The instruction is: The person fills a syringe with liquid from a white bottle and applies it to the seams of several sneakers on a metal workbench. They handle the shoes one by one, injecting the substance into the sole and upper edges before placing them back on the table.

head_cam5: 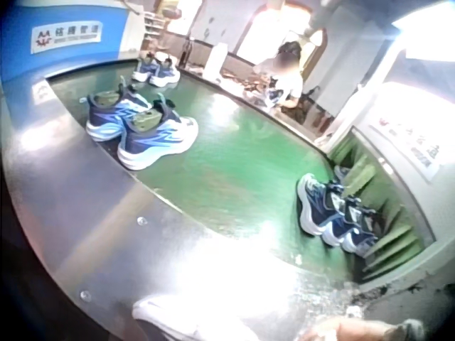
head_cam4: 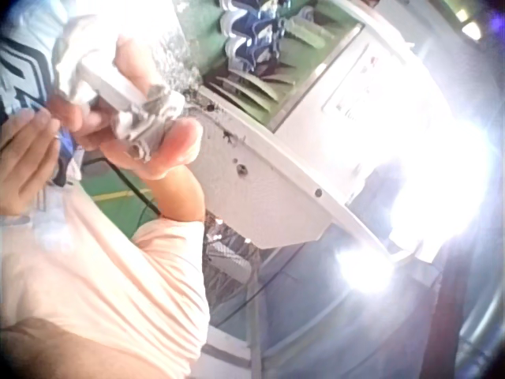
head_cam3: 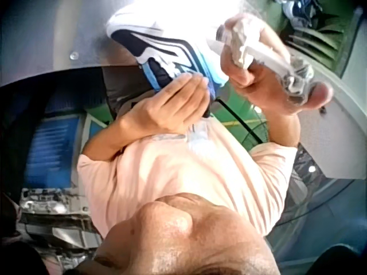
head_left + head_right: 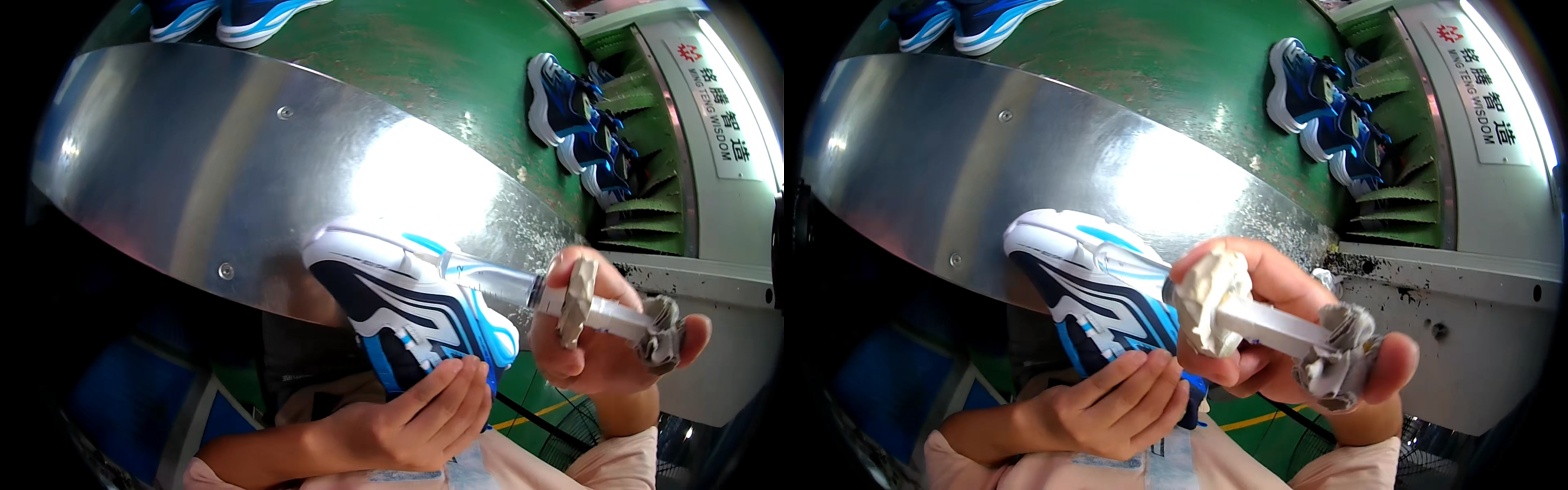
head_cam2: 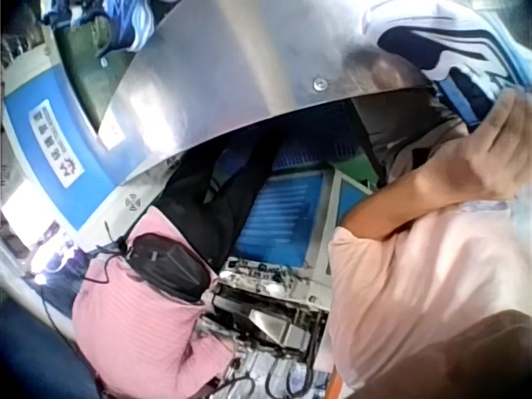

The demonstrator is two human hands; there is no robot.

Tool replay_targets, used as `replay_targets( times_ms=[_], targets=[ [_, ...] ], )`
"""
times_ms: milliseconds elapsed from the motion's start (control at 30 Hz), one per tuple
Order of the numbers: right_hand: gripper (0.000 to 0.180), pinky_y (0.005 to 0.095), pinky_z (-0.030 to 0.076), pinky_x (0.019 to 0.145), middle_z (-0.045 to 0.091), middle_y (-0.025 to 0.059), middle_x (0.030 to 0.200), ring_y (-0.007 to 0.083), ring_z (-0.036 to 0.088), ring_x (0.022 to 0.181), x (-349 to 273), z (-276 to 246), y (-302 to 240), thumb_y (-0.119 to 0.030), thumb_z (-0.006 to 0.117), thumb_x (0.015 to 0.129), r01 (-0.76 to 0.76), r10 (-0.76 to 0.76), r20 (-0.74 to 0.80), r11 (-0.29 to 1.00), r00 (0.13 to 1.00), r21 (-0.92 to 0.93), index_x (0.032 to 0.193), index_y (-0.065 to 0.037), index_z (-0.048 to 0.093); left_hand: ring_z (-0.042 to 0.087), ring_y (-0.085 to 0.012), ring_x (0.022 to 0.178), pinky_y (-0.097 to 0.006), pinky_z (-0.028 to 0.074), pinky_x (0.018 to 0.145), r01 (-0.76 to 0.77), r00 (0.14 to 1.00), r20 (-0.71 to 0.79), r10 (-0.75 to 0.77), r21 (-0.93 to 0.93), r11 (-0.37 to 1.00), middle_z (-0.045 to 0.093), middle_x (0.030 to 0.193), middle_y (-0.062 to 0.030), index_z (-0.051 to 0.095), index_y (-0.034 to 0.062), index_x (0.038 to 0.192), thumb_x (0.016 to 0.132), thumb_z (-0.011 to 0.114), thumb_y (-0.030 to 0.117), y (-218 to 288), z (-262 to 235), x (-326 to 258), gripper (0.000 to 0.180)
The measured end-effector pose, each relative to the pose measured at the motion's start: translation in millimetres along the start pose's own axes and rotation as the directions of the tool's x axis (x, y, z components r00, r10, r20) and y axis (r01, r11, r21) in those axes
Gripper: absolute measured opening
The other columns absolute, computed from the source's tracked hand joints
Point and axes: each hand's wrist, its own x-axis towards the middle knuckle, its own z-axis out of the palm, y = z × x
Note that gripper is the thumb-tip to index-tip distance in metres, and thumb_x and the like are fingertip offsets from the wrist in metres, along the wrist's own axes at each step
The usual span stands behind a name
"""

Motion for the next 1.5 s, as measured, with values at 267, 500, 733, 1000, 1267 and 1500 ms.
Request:
replay_targets(
  times_ms=[267, 500, 733, 1000, 1267, 1500],
  targets=[
    [0.129, 0.0191, 0.027, 0.056, 0.046, 0.0031, 0.079, 0.0048, 0.035, 0.064, -60.2, -25.5, 35.7, -0.094, 0.052, 0.048, 0.059, -0.054, -0.055, 0.994, 0.997, 0.095, 0.132, 0.003, 0.035, 0.062, -0.0255, 0.107, -0.038, 0.047, 0.096, 0.045, 0.993, 0.105, -0.049, 0.039, 0.998, 0.067, 0.108, -0.0098, 0.066, 0.0118, 0.099, 0.087, 0.059, 0.015, 5.9, -8.2, 3.8, 0.015],
    [0.133, 0.0190, 0.031, 0.063, 0.050, 0.0090, 0.100, 0.0095, 0.043, 0.076, -95.2, -21.9, 51.9, -0.088, 0.060, 0.045, 0.040, -0.015, -0.168, 0.988, 0.986, 0.149, 0.135, 0.005, 0.031, 0.062, -0.0261, 0.107, -0.040, 0.048, 0.094, 0.083, 0.983, 0.161, -0.089, 0.046, 0.996, 0.068, 0.108, -0.0095, 0.067, 0.0129, 0.098, 0.085, 0.063, 0.014, 9.0, -9.3, 10.2, 0.014],
    [0.131, 0.0209, 0.035, 0.067, 0.051, 0.0100, 0.103, 0.0128, 0.050, 0.086, -110.1, 1.4, 33.1, -0.088, 0.059, 0.050, -0.158, 0.213, -0.417, 0.974, 0.883, 0.164, 0.134, 0.008, 0.029, 0.062, -0.0264, 0.106, -0.041, 0.049, 0.094, 0.086, 0.978, 0.184, -0.100, 0.085, 0.993, 0.068, 0.108, -0.0102, 0.067, 0.0132, 0.098, 0.081, 0.066, 0.012, 10.6, -10.3, 14.9, 0.017],
    [0.124, 0.0208, 0.028, 0.061, 0.052, 0.0083, 0.086, 0.0102, 0.046, 0.075, -143.2, -60.2, 75.1, -0.089, 0.058, 0.054, 0.122, -0.100, -0.093, 0.954, 0.991, 0.275, 0.133, 0.004, 0.033, 0.064, -0.0294, 0.102, -0.044, 0.052, 0.090, 0.076, 0.977, 0.191, -0.099, 0.128, 0.989, 0.068, 0.105, -0.0124, 0.066, 0.0100, 0.098, 0.080, 0.065, 0.009, 10.8, -6.9, 24.2, 0.018],
    [0.119, 0.0229, 0.031, 0.064, 0.052, 0.0093, 0.086, 0.0087, 0.042, 0.071, -150.4, -99.2, 103.5, -0.085, 0.059, 0.059, 0.146, -0.151, -0.026, 0.874, 0.988, 0.464, 0.131, 0.007, 0.033, 0.065, -0.0285, 0.099, -0.044, 0.053, 0.088, 0.059, 0.963, 0.252, -0.099, 0.162, 0.985, 0.068, 0.102, -0.0118, 0.067, 0.0097, 0.095, 0.080, 0.063, 0.010, 7.7, -10.9, 47.2, 0.016],
    [0.112, 0.0227, 0.032, 0.056, 0.054, 0.0076, 0.083, 0.0108, 0.047, 0.066, -151.6, -122.9, 120.0, -0.082, 0.064, 0.060, 0.231, -0.237, -0.060, 0.807, 0.970, 0.543, 0.128, 0.002, 0.035, 0.065, -0.0307, 0.100, -0.045, 0.053, 0.089, 0.079, 0.910, 0.386, -0.151, 0.198, 0.977, 0.069, 0.103, -0.0129, 0.068, 0.0073, 0.097, 0.074, 0.067, 0.006, 9.6, -15.0, 71.9, 0.023]
  ],
)
